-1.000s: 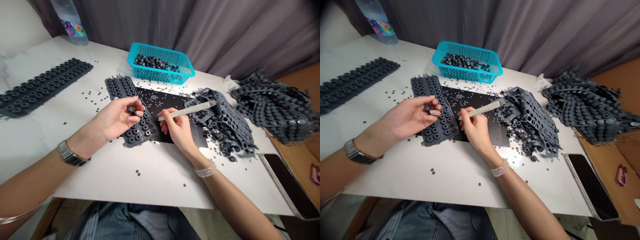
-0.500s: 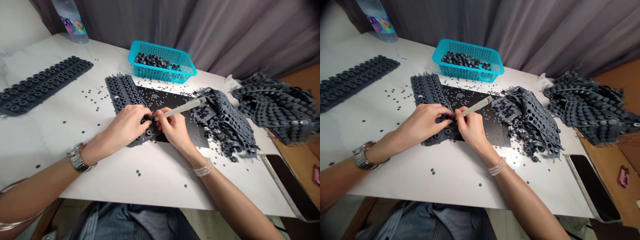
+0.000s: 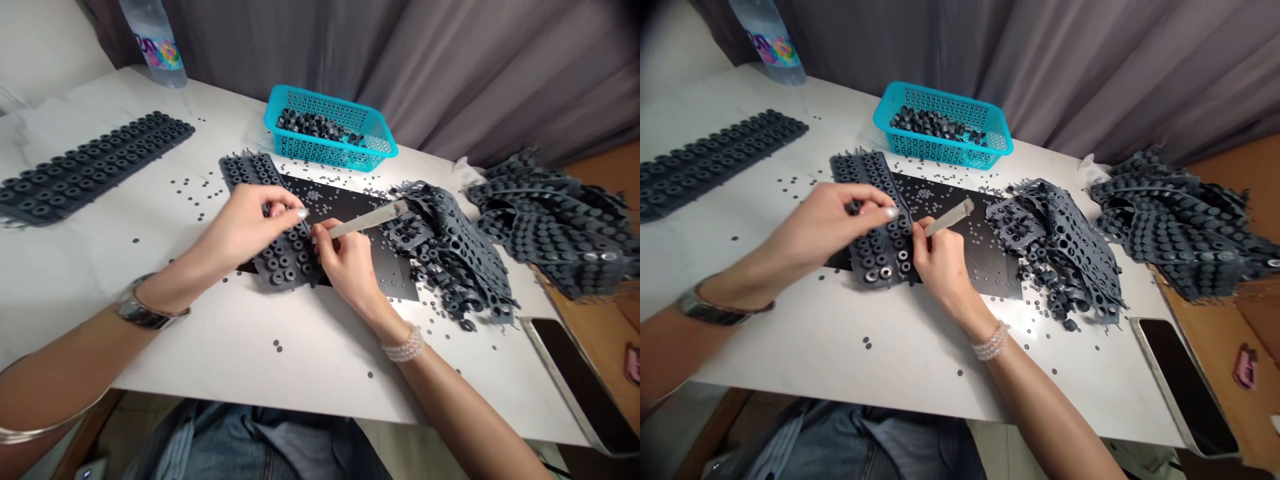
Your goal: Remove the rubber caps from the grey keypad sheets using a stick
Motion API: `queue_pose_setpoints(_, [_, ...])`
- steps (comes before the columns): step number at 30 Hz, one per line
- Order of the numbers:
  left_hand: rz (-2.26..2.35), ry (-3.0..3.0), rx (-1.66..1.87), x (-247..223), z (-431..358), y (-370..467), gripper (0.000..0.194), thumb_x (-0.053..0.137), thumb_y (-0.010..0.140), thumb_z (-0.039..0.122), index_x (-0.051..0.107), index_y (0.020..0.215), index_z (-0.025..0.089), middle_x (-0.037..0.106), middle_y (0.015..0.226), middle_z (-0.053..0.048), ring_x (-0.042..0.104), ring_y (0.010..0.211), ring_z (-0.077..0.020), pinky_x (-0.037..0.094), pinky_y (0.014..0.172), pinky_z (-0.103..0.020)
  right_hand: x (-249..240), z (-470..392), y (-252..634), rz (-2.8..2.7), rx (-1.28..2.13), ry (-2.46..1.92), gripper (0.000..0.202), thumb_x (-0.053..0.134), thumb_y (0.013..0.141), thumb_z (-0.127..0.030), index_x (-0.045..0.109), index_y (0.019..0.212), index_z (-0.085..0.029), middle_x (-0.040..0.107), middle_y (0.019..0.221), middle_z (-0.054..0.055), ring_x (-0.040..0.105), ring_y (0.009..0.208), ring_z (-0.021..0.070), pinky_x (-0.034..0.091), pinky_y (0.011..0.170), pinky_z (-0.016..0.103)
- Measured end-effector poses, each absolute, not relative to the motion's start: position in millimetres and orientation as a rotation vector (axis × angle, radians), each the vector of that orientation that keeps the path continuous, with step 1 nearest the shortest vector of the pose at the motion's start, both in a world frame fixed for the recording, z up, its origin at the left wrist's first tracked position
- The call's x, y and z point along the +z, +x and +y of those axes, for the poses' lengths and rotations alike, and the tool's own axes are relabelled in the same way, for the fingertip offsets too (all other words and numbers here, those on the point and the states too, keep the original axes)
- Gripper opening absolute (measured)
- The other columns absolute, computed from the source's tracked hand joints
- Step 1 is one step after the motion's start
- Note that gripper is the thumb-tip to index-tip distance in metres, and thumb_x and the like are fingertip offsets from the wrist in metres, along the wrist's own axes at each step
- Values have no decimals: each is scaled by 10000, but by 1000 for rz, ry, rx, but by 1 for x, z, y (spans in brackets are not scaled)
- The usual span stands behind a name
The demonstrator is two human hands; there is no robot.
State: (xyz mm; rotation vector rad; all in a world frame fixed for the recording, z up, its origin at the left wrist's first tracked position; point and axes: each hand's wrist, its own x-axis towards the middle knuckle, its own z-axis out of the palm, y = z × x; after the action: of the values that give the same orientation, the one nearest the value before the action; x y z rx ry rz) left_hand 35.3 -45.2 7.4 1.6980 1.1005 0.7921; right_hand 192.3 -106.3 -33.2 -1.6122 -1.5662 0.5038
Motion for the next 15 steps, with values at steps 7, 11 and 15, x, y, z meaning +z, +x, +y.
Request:
queue_pose_setpoints(7, [850,673,754,3,-27,31,35,606,706,108,614,679,130,617,781,-96,563,697,-122,433,491,-187,-38,-99,208,-1173,770,-1430,377,502,893,-525,618,787,-182,555,609,-18,489,454,81,382,422,202])
queue_pose_setpoints(11, [793,510,741,0,-25,35,111,615,731,194,588,638,141,579,697,-77,525,608,-107,423,432,-180,-37,-88,215,-1145,899,-1391,344,553,866,-499,615,782,-172,526,568,-32,494,444,82,377,394,192])
queue_pose_setpoints(15, [849,697,647,0,-22,38,64,608,777,126,672,781,121,472,600,4,390,484,-42,241,358,-149,-41,-82,215,-1216,928,-1399,346,531,878,-495,609,772,-175,505,538,-44,482,427,79,372,397,186])
